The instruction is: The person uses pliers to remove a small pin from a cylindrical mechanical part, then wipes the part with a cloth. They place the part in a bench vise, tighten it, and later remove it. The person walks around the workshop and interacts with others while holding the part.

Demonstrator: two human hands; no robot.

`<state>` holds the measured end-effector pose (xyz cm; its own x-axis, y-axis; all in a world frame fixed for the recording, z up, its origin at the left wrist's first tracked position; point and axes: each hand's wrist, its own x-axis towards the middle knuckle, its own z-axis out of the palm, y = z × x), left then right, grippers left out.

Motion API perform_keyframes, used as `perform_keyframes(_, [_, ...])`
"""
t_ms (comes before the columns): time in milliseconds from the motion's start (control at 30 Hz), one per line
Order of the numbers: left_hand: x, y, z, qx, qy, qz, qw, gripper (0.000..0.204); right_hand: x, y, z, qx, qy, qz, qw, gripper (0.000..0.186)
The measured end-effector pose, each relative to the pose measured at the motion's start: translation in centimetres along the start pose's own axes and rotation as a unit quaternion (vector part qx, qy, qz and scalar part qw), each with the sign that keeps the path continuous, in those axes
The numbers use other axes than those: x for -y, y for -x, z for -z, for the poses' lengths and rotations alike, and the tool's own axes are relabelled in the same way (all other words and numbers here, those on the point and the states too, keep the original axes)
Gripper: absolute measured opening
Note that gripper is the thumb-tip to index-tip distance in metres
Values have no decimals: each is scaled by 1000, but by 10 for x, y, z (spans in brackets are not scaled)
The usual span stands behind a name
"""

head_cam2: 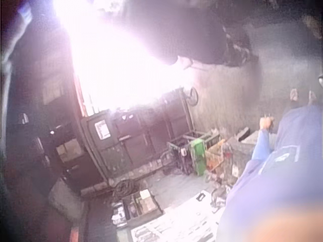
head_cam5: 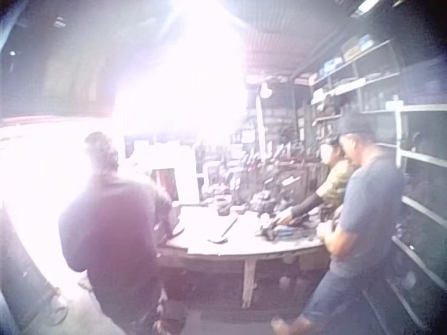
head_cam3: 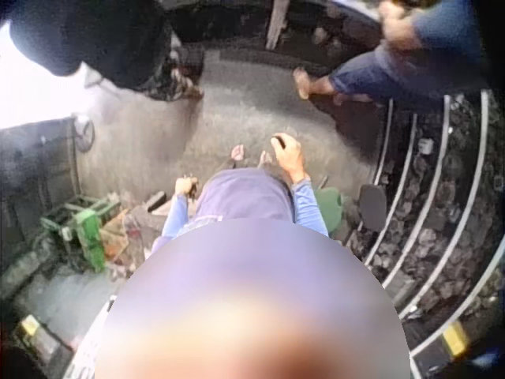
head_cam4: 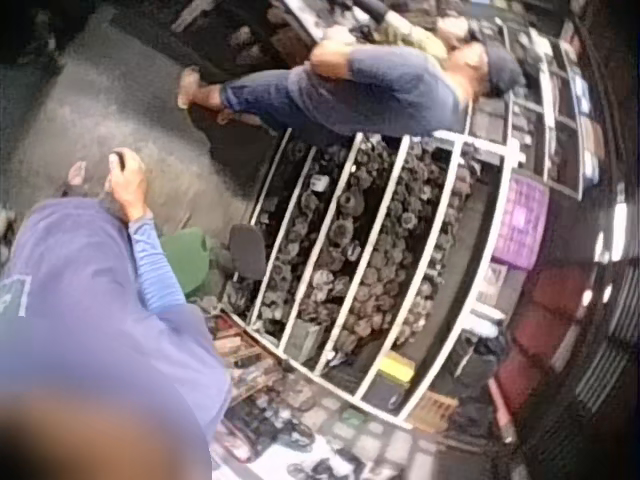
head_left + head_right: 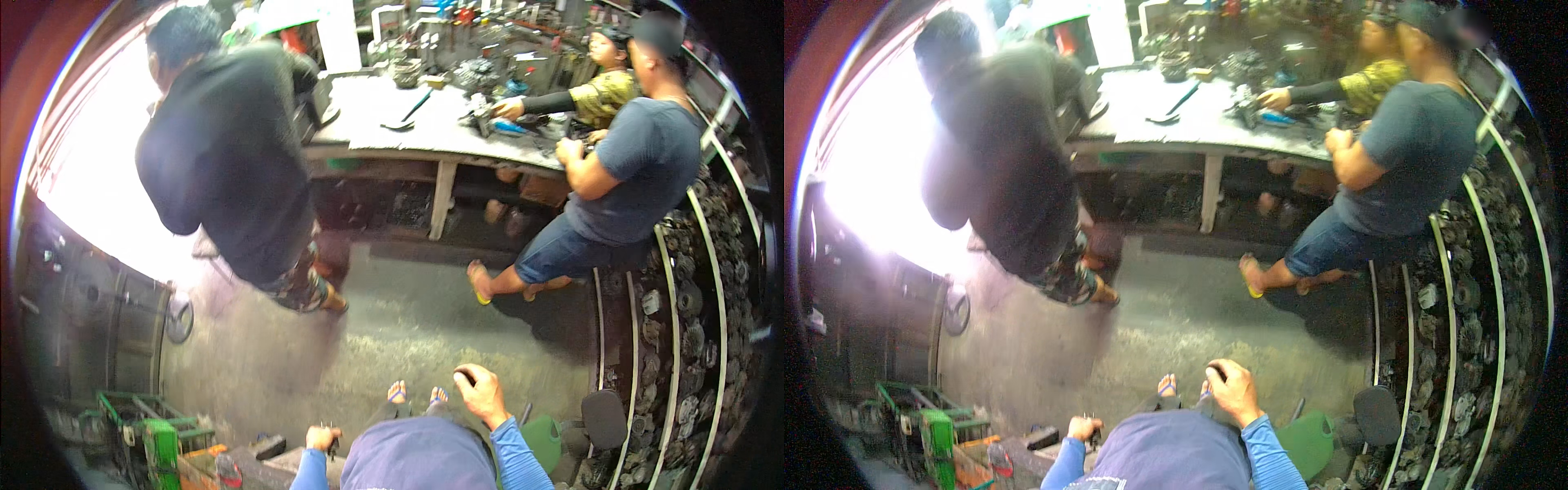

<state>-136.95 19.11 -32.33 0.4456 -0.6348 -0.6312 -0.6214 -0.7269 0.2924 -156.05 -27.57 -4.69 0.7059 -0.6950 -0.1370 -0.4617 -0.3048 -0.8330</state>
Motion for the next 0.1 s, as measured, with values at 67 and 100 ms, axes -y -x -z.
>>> perform_keyframes(67, [-16, -15, 10, 160, -58, 80, 982, 41, -9, -1, 12, -19, -14, -4, 1000, 23])
perform_keyframes(100, [-12, -38, 36, 114, -57, 65, 990, 41, -15, 0, 18, -28, -7, 2, 1000, 25])
